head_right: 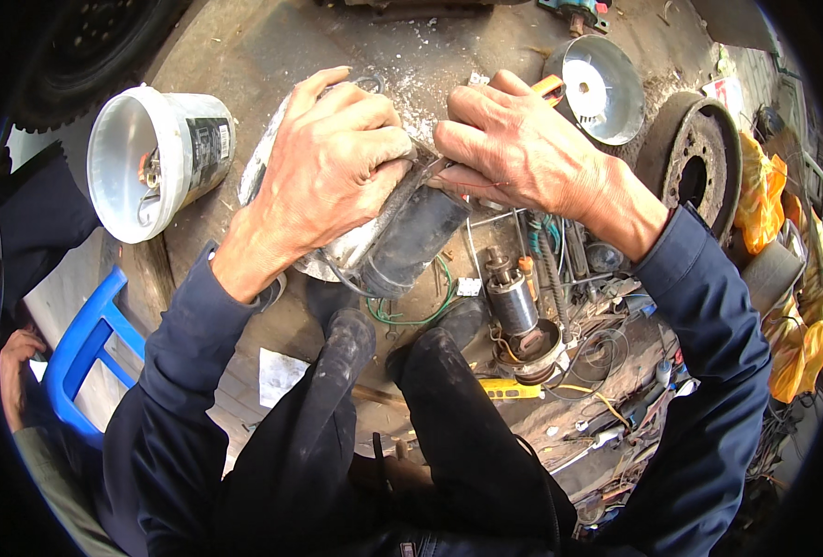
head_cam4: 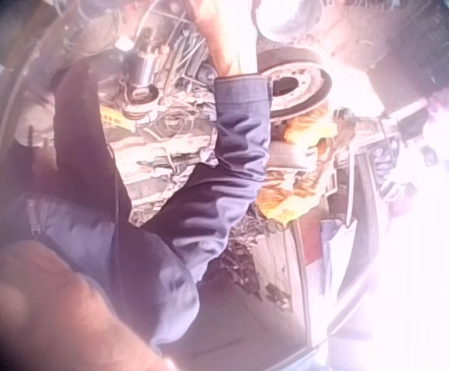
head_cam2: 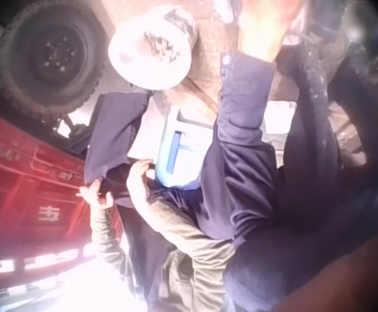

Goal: The person works on an electric motor, using pliers to strip and adjust wires, then uses a screwdriver to tighten terminals on a small white component. The person manipulates the motor housing and wires throughout the clip.

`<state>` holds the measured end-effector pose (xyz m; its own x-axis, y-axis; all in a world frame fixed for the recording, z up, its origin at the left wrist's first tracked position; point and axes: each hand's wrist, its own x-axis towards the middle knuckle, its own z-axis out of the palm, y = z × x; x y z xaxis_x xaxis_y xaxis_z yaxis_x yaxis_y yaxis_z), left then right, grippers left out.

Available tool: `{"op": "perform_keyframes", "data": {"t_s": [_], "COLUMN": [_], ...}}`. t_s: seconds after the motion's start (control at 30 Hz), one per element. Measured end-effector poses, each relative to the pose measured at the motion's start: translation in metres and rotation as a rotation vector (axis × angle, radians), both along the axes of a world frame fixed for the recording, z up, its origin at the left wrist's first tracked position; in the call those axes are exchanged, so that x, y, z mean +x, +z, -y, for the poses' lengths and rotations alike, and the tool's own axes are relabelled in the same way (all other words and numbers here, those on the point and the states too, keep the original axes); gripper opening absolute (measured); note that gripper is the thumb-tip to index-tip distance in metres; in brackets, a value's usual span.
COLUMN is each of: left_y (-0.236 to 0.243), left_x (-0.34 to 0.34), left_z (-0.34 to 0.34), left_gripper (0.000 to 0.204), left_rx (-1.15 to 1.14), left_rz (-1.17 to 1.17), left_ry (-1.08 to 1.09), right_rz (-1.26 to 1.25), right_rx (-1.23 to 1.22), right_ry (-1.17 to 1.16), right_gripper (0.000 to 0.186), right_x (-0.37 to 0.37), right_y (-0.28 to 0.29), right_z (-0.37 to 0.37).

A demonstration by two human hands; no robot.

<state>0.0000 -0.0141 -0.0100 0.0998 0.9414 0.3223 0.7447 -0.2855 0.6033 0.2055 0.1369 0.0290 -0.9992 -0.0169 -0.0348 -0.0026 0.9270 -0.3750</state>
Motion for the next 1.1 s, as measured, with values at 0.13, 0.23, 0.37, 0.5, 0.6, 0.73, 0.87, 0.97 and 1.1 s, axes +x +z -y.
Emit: {"op": "perform_keyframes", "data": {"t_s": [0.13, 0.23, 0.37, 0.5, 0.6, 0.73, 0.87, 0.97, 1.1], "left_y": [0.001, 0.0, -0.002, -0.001, 0.0, 0.0, -0.002, -0.001, 0.001], "left_x": [0.0, -0.001, 0.001, 0.0, 0.0, 0.001, 0.002, 0.002, 0.001], "left_z": [0.0, -0.002, 0.0, 0.001, 0.0, -0.001, 0.001, 0.0, 0.0], "left_gripper": [0.006, 0.006, 0.006, 0.006, 0.007, 0.006, 0.005, 0.004, 0.004], "left_rx": [0.01, 0.022, 0.045, 0.02, 0.006, 0.014, 0.003, 0.008, -0.003], "left_rz": [0.009, -0.002, 0.016, 0.007, -0.008, 0.009, -0.009, 0.01, 0.038], "left_ry": [0.008, 0.006, 0.019, 0.027, 0.027, 0.042, 0.041, 0.046, 0.042], "right_rz": [0.006, -0.009, 0.089, 0.082, 0.187, 0.152, 0.126, 0.199, 0.311], "right_rx": [-0.023, -0.015, -0.101, -0.349, -0.355, -0.324, -0.552, -0.776, -0.712], "right_ry": [-0.085, -0.135, -0.219, -0.456, -0.55, -0.601, -0.707, -0.887, -0.849], "right_gripper": [0.033, 0.033, 0.033, 0.035, 0.034, 0.032, 0.037, 0.044, 0.032], "right_x": [-0.003, -0.006, 0.008, 0.016, 0.008, 0.001, 0.011, 0.022, 0.04], "right_y": [-0.003, -0.017, -0.013, -0.004, -0.01, -0.015, -0.002, 0.009, 0.014], "right_z": [0.005, 0.013, 0.025, 0.038, 0.049, 0.063, 0.066, 0.059, 0.039]}}
